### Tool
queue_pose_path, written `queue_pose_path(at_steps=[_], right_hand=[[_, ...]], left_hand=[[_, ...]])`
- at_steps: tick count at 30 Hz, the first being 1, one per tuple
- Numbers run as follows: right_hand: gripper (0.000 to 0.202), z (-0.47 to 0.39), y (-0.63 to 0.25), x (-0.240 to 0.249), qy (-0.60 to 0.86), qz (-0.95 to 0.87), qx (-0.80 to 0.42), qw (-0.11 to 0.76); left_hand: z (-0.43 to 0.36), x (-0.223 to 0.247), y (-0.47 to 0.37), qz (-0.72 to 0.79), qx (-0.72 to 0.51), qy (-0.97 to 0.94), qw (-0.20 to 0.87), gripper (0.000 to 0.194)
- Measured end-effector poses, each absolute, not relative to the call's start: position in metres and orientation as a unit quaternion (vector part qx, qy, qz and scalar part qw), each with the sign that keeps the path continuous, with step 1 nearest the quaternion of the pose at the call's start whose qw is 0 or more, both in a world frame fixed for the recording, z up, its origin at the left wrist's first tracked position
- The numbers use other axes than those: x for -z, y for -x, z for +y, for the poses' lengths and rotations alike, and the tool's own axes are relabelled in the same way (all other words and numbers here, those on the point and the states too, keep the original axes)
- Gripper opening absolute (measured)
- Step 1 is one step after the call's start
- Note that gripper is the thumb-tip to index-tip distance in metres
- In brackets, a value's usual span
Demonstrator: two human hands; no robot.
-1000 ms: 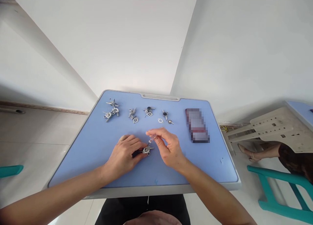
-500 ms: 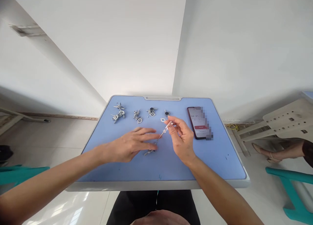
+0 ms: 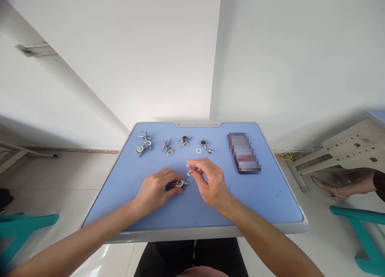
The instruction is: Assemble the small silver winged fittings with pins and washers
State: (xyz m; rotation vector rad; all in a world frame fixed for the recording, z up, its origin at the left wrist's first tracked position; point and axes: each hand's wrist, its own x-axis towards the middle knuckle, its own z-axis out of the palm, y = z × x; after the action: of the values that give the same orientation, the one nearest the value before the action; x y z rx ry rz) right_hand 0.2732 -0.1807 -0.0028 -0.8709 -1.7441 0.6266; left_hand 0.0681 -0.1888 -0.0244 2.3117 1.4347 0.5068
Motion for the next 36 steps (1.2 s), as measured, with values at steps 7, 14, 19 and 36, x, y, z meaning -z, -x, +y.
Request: queue_pose_path(at_steps=[7, 14, 19, 36], right_hand=[[0.025, -0.1776, -0.2669, 0.0032, 0.357, -0.756, -0.243, 0.492], [0.029, -0.1756, -0.2668, 0.0062, 0.332, -0.776, -0.22, 0.489], [0.034, -0.1747, -0.2681, 0.0088, 0.329, -0.766, -0.221, 0.506], [0.034, -0.1742, -0.2649, 0.0043, 0.339, -0.772, -0.186, 0.504]], left_hand=[[-0.1861, 0.0279, -0.0675, 0.504, -0.203, -0.812, 0.211, 0.015], [-0.1852, 0.0264, -0.0673, 0.515, -0.189, -0.808, 0.213, 0.013], [-0.1847, 0.0276, -0.0671, 0.516, -0.191, -0.805, 0.22, 0.013], [-0.184, 0.0312, -0.0689, 0.503, -0.217, -0.81, 0.208, 0.013]])
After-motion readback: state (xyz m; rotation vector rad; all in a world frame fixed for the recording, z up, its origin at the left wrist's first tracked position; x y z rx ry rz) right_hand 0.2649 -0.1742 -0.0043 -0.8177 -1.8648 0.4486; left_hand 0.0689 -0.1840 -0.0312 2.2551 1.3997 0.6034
